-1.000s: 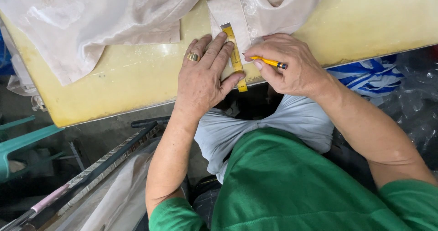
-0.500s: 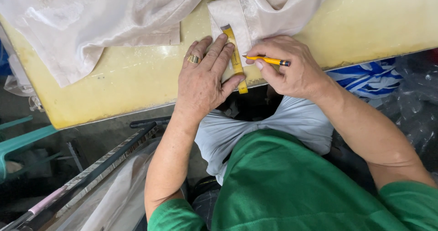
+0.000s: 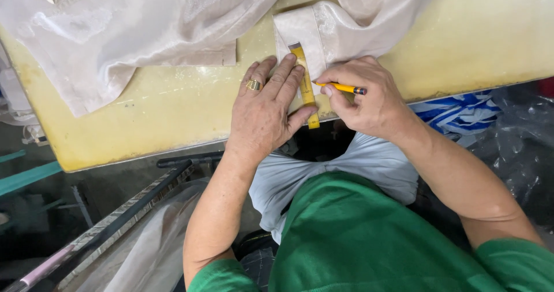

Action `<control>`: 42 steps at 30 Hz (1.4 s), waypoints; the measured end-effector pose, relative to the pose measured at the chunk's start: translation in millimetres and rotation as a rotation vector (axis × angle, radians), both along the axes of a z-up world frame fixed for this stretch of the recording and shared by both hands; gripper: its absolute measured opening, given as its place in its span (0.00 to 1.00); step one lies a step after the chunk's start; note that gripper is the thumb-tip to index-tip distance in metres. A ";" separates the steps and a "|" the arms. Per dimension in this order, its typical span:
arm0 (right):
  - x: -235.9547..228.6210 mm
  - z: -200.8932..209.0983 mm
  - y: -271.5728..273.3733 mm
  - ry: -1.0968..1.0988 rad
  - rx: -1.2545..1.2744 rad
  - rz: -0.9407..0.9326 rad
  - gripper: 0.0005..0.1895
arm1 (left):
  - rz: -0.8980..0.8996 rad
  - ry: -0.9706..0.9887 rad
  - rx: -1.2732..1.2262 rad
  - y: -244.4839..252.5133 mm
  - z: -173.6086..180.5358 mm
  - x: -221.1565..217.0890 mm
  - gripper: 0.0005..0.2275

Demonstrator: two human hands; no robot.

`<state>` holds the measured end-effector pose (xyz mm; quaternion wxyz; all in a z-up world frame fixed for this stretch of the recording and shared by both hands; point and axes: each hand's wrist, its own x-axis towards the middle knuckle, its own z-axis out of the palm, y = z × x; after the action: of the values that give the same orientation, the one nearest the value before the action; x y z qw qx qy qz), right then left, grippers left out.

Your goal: The person measures and marks a piece of light-colored fabric with a yellow measuring tape and a pencil. They smooth the fabric, align the tape, and make marks along the edge and patterned sections. The fabric is folded and repositioned on the table during the process.

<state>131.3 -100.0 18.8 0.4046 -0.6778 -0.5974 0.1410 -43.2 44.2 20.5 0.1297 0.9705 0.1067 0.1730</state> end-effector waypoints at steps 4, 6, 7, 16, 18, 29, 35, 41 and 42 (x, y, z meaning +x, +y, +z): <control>-0.6 -1.8 0.5 -0.004 0.007 -0.014 0.06 | -0.001 -0.005 0.004 0.9 -1.6 0.4 0.27; -0.5 -1.6 0.9 -0.008 0.010 -0.015 0.07 | -0.002 -0.008 -0.001 1.4 -1.9 1.0 0.27; -1.0 -0.5 1.4 0.000 0.007 -0.015 0.07 | -0.002 -0.001 0.000 1.5 -1.6 0.5 0.27; -2.3 3.9 4.8 -0.007 -0.025 -0.015 0.07 | -0.003 0.024 -0.021 3.5 -3.2 0.1 0.28; -2.3 4.0 5.0 -0.004 -0.029 -0.014 0.07 | -0.001 0.034 -0.021 3.6 -3.2 0.2 0.28; -2.3 2.5 5.3 -0.026 -0.024 -0.018 0.06 | 0.002 0.025 -0.010 3.3 -2.6 -0.1 0.28; -2.5 -1.3 3.8 -0.033 -0.021 -0.034 0.07 | 0.006 0.047 -0.009 2.0 -3.4 -0.6 0.28; -3.0 -1.1 4.1 -0.050 -0.008 -0.034 0.07 | 0.024 0.001 0.003 -0.1 -2.8 -2.5 0.27; -3.3 -1.8 3.9 -0.049 -0.006 -0.034 0.07 | 0.024 0.002 0.005 -0.8 -2.0 -3.7 0.27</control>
<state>128.1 -96.1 17.1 0.3899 -0.6923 -0.5953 0.1194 -46.9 43.5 18.4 0.1252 0.9696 0.1181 0.1740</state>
